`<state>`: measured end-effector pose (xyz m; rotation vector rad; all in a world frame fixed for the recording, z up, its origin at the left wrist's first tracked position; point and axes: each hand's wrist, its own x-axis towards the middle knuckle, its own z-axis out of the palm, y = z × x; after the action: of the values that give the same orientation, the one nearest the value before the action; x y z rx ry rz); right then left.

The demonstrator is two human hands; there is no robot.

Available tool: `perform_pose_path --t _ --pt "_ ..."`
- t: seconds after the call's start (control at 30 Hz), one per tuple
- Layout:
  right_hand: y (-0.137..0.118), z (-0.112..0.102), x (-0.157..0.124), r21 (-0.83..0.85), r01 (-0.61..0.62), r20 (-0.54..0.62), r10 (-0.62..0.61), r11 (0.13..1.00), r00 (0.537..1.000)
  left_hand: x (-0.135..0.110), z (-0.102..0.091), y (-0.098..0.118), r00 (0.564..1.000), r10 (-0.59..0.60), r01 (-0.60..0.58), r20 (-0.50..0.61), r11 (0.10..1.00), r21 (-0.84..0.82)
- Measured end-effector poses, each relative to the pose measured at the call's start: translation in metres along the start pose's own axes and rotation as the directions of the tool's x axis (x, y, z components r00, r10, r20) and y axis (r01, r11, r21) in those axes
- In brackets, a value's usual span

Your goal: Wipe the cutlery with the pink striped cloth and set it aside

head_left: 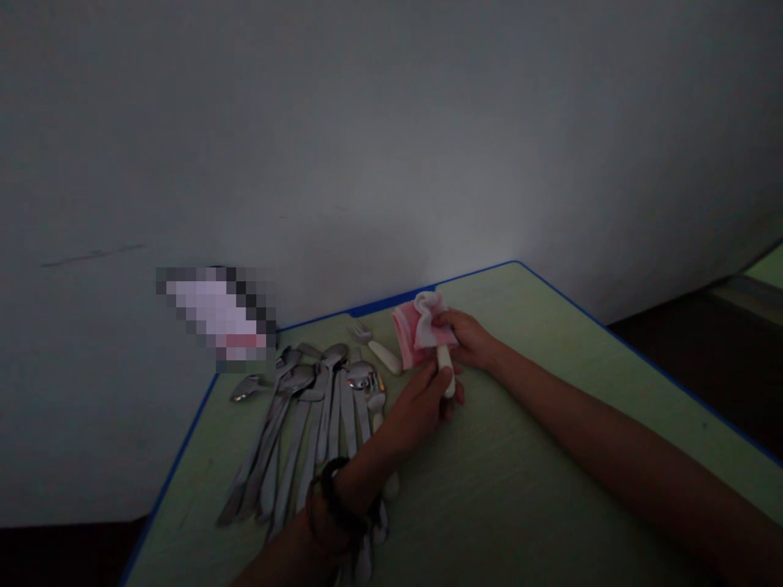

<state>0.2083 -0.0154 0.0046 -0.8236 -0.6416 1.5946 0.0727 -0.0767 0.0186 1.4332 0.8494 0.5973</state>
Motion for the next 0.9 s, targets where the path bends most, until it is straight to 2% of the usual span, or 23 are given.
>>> perform_pose_path --t 0.17,0.33,0.53,0.67,0.9 --pt "0.000 0.003 -0.002 0.037 -0.006 0.050 0.004 0.999 0.999 -0.001 0.001 0.001 1.000 -0.021 0.021 0.013 1.000 -0.008" --pt "0.002 0.001 0.003 0.126 -0.003 0.034 -0.001 0.992 0.999 -0.002 0.002 0.003 0.999 -0.028 0.029 0.033 0.999 -0.015" --pt "-0.003 0.000 0.007 0.259 0.016 0.176 -0.063 0.966 0.982 -0.001 0.000 -0.003 0.999 -0.040 0.041 0.021 0.997 -0.064" --pt "-0.003 -0.003 0.006 0.322 0.021 0.146 -0.072 0.946 0.987 -0.001 0.000 -0.007 1.000 -0.016 0.016 0.010 0.994 -0.103" --pt "-0.003 -0.002 0.005 0.337 0.026 0.127 -0.073 0.941 0.989 -0.001 0.001 -0.001 1.000 -0.014 0.015 0.016 0.997 -0.073"
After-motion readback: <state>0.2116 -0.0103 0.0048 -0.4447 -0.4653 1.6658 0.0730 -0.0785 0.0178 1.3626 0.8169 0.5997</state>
